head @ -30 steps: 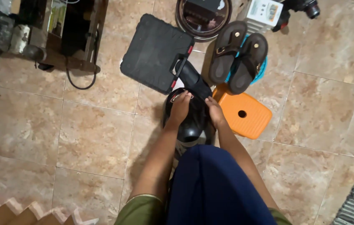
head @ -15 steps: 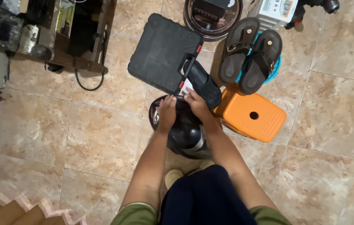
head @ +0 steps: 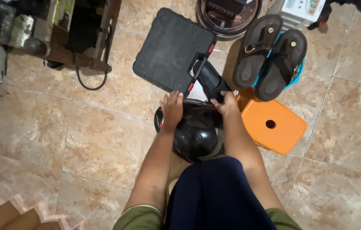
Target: The person organizes various household items including a suitcase, a package, and footwear.
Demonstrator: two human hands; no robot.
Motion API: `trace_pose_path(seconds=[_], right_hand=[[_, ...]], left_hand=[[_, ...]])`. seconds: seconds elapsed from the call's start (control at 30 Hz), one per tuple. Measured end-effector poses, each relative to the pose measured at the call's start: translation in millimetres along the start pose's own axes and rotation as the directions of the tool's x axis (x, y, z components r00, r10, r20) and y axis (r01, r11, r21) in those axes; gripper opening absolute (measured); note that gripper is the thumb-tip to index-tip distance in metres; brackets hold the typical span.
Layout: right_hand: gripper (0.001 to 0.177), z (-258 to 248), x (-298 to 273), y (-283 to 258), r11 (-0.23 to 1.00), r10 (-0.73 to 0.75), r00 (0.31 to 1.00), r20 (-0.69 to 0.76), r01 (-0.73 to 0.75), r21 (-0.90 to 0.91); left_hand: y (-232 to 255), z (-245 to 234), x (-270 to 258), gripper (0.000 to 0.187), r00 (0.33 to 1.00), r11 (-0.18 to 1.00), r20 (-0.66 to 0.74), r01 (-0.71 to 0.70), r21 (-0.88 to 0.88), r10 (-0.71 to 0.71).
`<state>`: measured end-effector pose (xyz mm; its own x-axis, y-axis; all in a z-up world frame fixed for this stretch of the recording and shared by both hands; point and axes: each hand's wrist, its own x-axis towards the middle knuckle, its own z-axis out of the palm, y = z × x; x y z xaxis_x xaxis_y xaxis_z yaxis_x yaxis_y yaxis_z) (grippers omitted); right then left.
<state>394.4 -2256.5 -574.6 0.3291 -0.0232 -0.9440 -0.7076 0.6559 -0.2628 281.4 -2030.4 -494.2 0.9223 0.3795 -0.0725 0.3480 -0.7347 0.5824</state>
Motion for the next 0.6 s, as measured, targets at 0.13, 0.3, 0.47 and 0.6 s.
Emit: trace_pose_path(seconds=[0.13,0.3,0.47,0.6], right_hand=[[0.039,-19.4,60.6,-0.6,0.989,0.117,0.993,0.005,-0.117,0.087],[0.034,-22.5,66.2,-7.2,0.991,0.132,0.988,-0.077,-0.132,0.009],[0.022,-49.8,103.3,-5.7,0.987,0.052,0.991,-0.12,-0.069,-0.144],[0.016,-52.3,94.2,3.4,0.924,-0.099,0.987,-0.128,0.044,-0.379]], left_hand=[[-4.5,8.0,0.6,0.042,0.998,0.997,0.014,-0.066,0.05,0.065],[4.7,10.8,2.6,0.038,0.987,0.982,0.01,-0.161,0.1,0.161],[23.8,5.1,-4.9,0.039,0.991,0.99,-0.032,-0.134,-0.054,0.132],[55.1,-14.6,-13.9,0.041,0.99,0.98,0.004,-0.139,-0.143,0.141]])
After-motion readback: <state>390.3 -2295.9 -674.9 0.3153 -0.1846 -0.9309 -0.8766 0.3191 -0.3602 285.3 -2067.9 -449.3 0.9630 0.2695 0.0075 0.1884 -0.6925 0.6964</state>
